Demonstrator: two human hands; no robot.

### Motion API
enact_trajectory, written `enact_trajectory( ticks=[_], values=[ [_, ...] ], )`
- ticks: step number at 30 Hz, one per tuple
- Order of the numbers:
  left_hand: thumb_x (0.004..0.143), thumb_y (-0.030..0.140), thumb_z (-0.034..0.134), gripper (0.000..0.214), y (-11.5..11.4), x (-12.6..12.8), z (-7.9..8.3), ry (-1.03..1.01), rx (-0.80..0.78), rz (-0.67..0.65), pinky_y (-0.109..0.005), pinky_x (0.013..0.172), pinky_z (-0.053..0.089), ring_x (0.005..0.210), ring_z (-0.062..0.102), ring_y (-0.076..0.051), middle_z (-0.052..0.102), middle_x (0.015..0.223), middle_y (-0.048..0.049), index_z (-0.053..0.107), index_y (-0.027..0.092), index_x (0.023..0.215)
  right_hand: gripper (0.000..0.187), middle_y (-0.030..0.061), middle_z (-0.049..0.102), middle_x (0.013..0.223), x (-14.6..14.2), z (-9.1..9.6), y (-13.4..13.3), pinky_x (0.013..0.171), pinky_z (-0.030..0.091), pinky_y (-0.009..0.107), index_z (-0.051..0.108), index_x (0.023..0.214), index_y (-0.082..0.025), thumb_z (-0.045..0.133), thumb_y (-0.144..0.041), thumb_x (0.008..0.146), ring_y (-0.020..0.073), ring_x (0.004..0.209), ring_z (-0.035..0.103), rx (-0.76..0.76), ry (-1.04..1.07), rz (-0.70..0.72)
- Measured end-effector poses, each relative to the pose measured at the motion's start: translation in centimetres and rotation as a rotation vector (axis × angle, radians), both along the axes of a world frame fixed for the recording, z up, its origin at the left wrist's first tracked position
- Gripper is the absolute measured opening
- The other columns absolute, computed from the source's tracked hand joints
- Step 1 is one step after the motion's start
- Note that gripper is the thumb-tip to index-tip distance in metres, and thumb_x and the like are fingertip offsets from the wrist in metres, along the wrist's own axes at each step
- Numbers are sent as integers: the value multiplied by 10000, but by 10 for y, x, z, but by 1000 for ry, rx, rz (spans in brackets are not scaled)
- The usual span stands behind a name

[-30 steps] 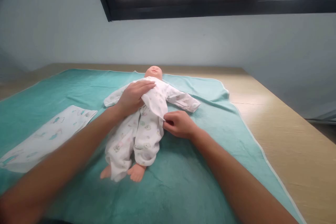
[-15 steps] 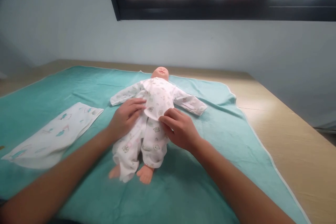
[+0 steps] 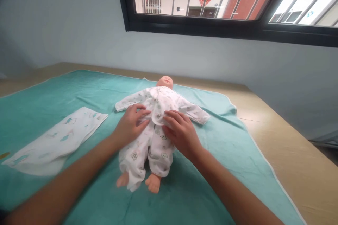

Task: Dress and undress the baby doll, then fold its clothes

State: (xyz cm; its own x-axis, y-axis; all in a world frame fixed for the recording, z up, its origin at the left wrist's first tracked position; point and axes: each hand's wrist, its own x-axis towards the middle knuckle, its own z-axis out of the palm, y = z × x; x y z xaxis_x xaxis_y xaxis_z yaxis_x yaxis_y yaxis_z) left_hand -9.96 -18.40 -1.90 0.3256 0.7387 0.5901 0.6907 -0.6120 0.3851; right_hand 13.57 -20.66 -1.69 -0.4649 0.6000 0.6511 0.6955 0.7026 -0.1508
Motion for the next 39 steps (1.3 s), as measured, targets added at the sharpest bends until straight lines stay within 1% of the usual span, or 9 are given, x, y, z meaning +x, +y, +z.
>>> enact_trajectory(
  ticks=[6, 10, 15, 20, 23, 26, 29, 32, 39],
  values=[
    [962, 203, 495, 176, 3, 2, 1, 85, 183, 63, -382, 850, 474, 935, 546, -227, 644, 960, -71, 669, 178, 962, 156, 77, 715, 1188, -2, -5, 1, 945, 520, 431, 633, 1041, -217, 556, -126, 940, 252, 1181, 631, 76, 72, 3],
    [968, 188, 460, 164, 3, -10, 10, -12, 245, -4, -360, 797, 464, 859, 542, -206, 639, 876, -70, 611, 160, 910, 167, 72, 731, 1125, -1, -3, -5, 916, 538, 407, 623, 1046, -220, 555, -113, 938, 221, 1106, 663, 65, 187, 38],
    [945, 206, 504, 143, -7, -24, 17, 85, 154, -184, -338, 755, 460, 812, 562, -189, 647, 835, -51, 607, 173, 851, 173, 77, 703, 1184, 1, 0, -7, 898, 523, 408, 637, 1015, -217, 568, -90, 921, 225, 1105, 635, 96, 23, 128],
    [950, 210, 508, 137, -53, -45, 13, 130, -63, -221, -330, 811, 480, 912, 603, -190, 676, 955, -55, 637, 186, 909, 87, 96, 684, 1088, 11, 8, -34, 820, 519, 376, 625, 957, -196, 608, -126, 908, 218, 1008, 621, 40, 32, 138],
    [948, 191, 500, 132, -90, -57, 4, 70, -266, -196, -288, 791, 506, 915, 627, -167, 671, 982, -34, 630, 211, 957, 46, 50, 648, 874, 21, 5, -67, 664, 486, 298, 590, 885, -194, 628, -175, 903, 166, 782, 602, -128, 14, 161],
    [896, 182, 567, 183, -116, -60, -14, 52, -344, -138, -296, 804, 533, 951, 643, -179, 667, 1053, -37, 602, 226, 1071, 65, 56, 655, 930, 21, -9, -95, 639, 464, 297, 591, 965, -196, 608, -188, 903, 182, 792, 613, -303, -115, 117],
    [841, 201, 643, 381, -122, -53, -30, 114, -247, -37, -367, 849, 538, 1028, 633, -232, 649, 1156, -76, 547, 222, 1209, 87, 72, 660, 952, 11, -23, -104, 653, 456, 316, 588, 982, -185, 590, -185, 895, 218, 839, 626, -323, -185, 31],
    [852, 187, 619, 376, -117, -44, -35, 206, -111, 42, -393, 802, 535, 986, 636, -253, 658, 1139, -98, 530, 195, 1217, 68, 66, 659, 935, 1, -26, -101, 651, 434, 310, 590, 925, -190, 535, -155, 909, 214, 831, 622, -289, -193, 12],
    [857, 59, 511, 202, -119, -40, -7, 191, 215, 41, -317, 649, 482, 742, 607, -191, 644, 824, -34, 579, 198, 988, 130, 12, 583, 796, -1, 2, -120, 603, 386, 256, 523, 810, -204, 506, -134, 918, 130, 683, 528, -456, 106, 62]
  ],
)
